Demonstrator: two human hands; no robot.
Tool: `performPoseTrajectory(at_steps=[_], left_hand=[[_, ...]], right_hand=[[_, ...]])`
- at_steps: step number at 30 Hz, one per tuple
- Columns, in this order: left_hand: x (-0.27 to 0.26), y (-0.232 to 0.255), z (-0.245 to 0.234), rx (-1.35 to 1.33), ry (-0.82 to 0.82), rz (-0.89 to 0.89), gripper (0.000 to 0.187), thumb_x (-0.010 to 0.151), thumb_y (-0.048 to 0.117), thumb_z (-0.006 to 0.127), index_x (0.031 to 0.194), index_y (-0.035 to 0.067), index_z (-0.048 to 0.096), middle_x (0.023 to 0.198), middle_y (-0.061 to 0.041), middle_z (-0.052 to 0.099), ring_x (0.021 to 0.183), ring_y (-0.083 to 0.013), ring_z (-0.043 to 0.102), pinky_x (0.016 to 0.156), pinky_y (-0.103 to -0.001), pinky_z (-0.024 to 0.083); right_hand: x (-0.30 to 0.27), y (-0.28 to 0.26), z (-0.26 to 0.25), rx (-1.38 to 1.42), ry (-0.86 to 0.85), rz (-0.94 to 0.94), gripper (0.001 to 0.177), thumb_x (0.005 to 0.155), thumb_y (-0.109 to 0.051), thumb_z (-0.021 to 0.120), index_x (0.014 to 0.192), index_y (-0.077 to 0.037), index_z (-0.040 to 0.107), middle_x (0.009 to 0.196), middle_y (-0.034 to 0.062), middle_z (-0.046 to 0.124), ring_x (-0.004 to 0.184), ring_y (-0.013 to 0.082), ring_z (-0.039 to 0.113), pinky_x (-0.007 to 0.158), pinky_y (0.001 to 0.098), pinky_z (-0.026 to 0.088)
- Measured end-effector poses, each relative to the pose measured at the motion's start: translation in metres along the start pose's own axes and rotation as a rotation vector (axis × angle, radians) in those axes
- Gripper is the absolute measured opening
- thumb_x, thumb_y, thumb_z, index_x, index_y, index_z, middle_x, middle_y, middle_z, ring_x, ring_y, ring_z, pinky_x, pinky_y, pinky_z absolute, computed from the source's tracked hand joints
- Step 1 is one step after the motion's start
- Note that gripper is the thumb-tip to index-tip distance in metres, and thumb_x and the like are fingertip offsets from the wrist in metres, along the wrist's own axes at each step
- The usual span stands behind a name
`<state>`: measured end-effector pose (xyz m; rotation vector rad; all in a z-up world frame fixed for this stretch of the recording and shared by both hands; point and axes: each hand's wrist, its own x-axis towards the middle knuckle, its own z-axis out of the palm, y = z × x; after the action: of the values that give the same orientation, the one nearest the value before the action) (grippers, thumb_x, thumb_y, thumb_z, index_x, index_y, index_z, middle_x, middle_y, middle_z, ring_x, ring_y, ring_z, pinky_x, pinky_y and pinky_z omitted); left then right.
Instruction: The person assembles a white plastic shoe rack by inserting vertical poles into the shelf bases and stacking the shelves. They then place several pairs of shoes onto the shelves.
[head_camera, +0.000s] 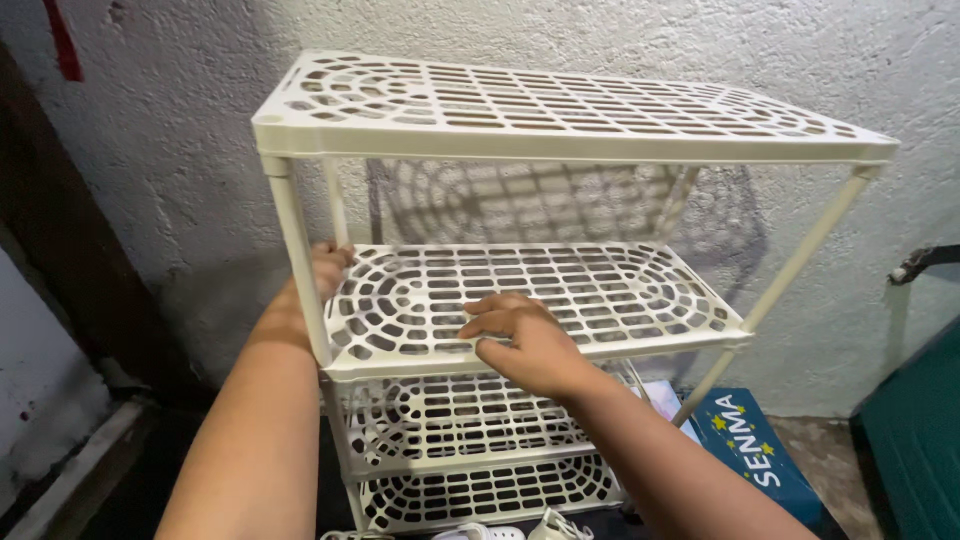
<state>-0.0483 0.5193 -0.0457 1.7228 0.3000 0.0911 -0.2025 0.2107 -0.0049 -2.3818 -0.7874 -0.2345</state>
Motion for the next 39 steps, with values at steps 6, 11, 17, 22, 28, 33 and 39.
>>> performPoseTrajectory(at_steps=[6,11,17,22,28,33,39], left_hand=[[-0.010,-0.004,0.000,-0.032,-0.026,-0.004,0.048,0.101,0.037,0.057,0.139,0.007,0.058,0.120,-0.015,0.071,0.102,-0.0229,0.069,0.089,-0.035,0.054],[-0.034,-0.014,-0.002,-0.248,-0.124,0.022,0.050,0.097,0.032,0.057,0.142,0.011,0.054,0.123,-0.010,0.071,0.103,-0.0198,0.069,0.089,-0.035,0.056],[-0.120,-0.033,-0.027,-0.171,0.209,0.278,0.043,0.097,0.028,0.056,0.133,0.007,0.067,0.118,-0.011,0.073,0.104,-0.0197,0.068,0.092,-0.031,0.052],[-0.234,-0.012,0.001,0.145,0.579,0.892,0.033,0.088,0.013,0.062,0.120,0.003,0.058,0.114,-0.012,0.061,0.103,-0.0231,0.063,0.093,-0.037,0.053],[-0.243,0.032,0.033,0.710,0.261,1.010,0.048,0.090,0.021,0.059,0.136,0.006,0.060,0.132,-0.013,0.064,0.128,-0.0321,0.058,0.105,-0.047,0.049],[-0.205,0.017,0.057,1.267,0.041,0.601,0.081,0.096,0.062,0.040,0.151,0.001,0.040,0.157,-0.020,0.038,0.148,-0.0346,0.032,0.119,-0.049,0.027],[-0.226,0.030,0.042,1.357,-0.046,0.587,0.091,0.090,0.076,0.048,0.154,0.012,0.038,0.160,-0.022,0.034,0.150,-0.0356,0.029,0.122,-0.044,0.024]], right_hand=[[-0.002,-0.002,-0.002,-0.053,0.000,0.035,0.035,0.081,-0.027,0.057,0.107,-0.016,0.080,0.140,0.0049,0.063,0.136,0.0281,0.049,0.114,0.0450,0.035],[-0.001,-0.001,0.001,-0.121,0.014,0.015,0.034,0.084,-0.027,0.057,0.108,-0.014,0.076,0.141,0.0059,0.061,0.135,0.0275,0.050,0.113,0.0456,0.035],[0.000,-0.005,0.011,-0.191,0.130,-0.072,0.030,0.087,-0.025,0.056,0.107,-0.014,0.076,0.127,0.0089,0.070,0.124,0.0297,0.060,0.109,0.0443,0.042],[-0.007,-0.015,0.013,-0.188,0.177,-0.020,0.038,0.093,-0.025,0.054,0.126,-0.011,0.065,0.120,0.0151,0.070,0.114,0.0365,0.061,0.102,0.0483,0.043],[-0.025,-0.010,0.005,-0.297,0.219,-0.063,0.036,0.097,-0.039,0.057,0.121,-0.017,0.071,0.129,0.0077,0.069,0.129,0.0404,0.050,0.107,0.0508,0.038],[-0.042,0.024,-0.005,-0.364,0.169,-0.052,0.044,0.099,-0.046,0.054,0.131,-0.019,0.067,0.142,0.0054,0.062,0.135,0.0358,0.050,0.112,0.0500,0.038],[-0.074,0.082,-0.073,-0.429,-0.025,0.229,0.061,0.094,-0.064,0.048,0.143,-0.029,0.058,0.153,0.0015,0.053,0.144,0.0276,0.044,0.121,0.0476,0.032]])
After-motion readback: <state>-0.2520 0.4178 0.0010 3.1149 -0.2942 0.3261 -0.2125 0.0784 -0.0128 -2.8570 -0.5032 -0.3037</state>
